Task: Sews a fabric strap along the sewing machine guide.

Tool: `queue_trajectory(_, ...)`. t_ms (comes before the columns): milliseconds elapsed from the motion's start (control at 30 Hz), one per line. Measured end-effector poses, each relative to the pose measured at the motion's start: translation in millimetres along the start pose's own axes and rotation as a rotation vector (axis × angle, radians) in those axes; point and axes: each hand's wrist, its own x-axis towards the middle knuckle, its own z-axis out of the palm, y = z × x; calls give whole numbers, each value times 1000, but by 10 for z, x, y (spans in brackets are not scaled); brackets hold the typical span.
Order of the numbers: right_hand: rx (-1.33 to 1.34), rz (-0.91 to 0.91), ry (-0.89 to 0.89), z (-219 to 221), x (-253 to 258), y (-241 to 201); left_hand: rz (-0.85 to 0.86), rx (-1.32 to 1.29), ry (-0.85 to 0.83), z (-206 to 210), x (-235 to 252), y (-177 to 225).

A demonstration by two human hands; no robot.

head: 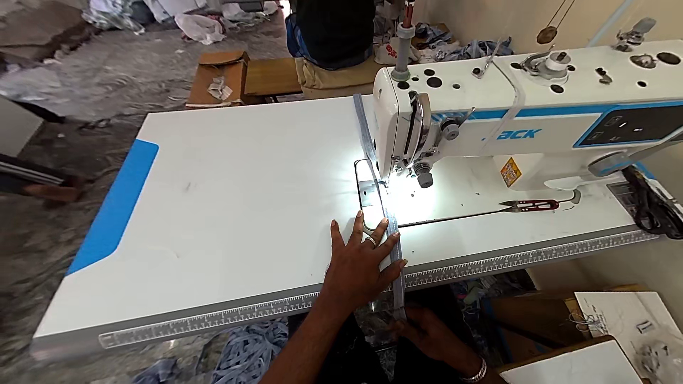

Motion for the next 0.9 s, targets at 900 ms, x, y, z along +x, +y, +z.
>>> queue_trajectory(900, -295, 230, -270, -362, 7, -312, -224, 5, -91, -83, 877, -338)
